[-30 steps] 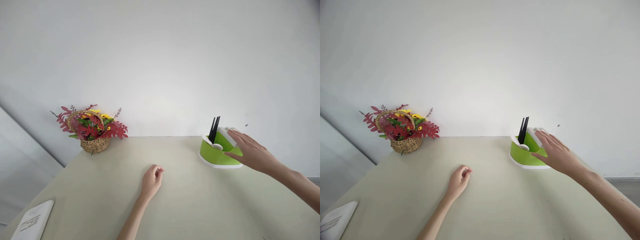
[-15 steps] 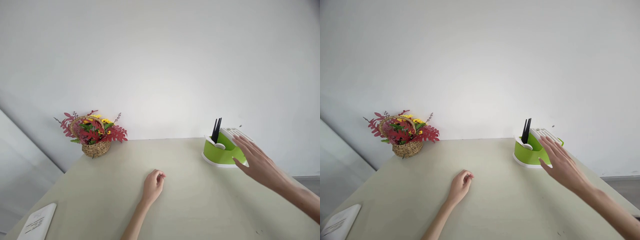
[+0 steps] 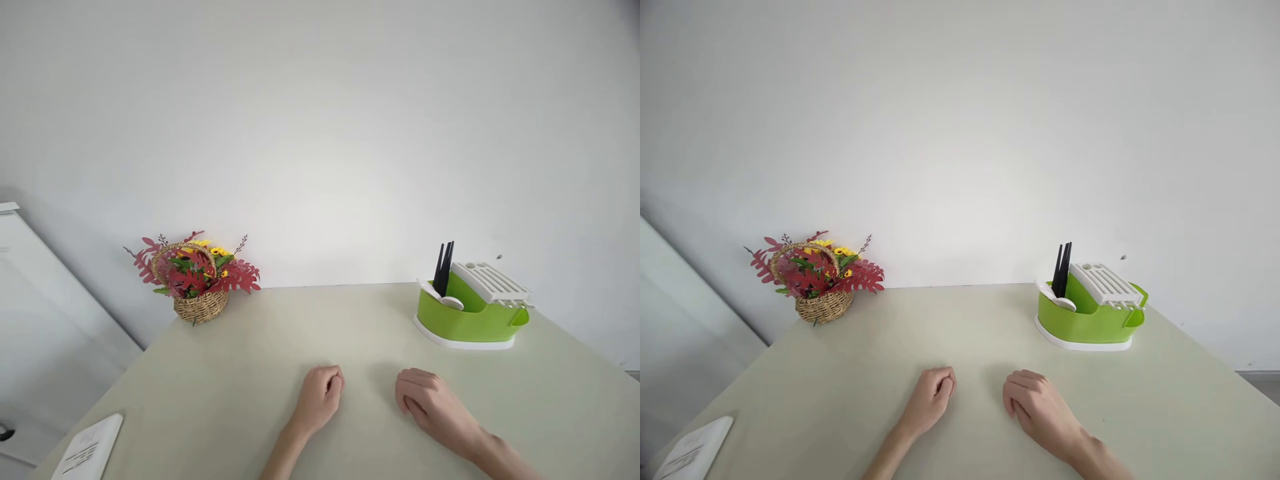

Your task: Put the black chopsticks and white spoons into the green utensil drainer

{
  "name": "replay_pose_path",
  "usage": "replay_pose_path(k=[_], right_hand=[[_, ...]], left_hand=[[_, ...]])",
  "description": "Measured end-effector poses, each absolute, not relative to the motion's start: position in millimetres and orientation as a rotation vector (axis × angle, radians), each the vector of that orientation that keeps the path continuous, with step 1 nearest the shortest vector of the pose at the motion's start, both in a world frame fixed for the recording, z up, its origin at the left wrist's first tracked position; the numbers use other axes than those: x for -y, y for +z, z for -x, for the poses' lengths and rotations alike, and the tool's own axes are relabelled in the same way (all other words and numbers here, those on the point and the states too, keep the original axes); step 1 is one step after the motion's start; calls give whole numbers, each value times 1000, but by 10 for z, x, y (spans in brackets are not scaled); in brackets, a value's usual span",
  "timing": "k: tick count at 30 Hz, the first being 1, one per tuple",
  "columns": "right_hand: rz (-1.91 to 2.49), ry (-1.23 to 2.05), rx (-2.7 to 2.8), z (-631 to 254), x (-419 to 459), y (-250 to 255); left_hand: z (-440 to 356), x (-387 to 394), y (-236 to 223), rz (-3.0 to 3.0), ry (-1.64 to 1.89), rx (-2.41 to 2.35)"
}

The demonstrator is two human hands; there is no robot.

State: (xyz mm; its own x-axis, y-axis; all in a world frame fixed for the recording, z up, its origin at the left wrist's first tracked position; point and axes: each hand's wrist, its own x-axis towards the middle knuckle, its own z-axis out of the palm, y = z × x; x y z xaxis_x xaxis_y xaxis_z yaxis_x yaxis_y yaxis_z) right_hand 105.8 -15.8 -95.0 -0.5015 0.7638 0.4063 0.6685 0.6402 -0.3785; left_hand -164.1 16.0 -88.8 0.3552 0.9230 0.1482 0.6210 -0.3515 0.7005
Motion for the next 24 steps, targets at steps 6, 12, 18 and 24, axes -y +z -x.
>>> replay_pose_path(k=[6, 12, 18, 24], right_hand=[[1180, 697, 2215, -732, -40, -1119], [1243, 821, 1999, -697, -90, -1327], [1208, 805, 2016, -717, -52, -1299], [1187, 747, 2040, -717, -29, -1313]], left_hand=[[1560, -51, -899, -2375, 615, -1188], [1515, -35, -919, -2460, 598, -1275], [1490, -32, -905, -2478, 586, -1293], [1491, -34, -926, -2471, 596, -1290]])
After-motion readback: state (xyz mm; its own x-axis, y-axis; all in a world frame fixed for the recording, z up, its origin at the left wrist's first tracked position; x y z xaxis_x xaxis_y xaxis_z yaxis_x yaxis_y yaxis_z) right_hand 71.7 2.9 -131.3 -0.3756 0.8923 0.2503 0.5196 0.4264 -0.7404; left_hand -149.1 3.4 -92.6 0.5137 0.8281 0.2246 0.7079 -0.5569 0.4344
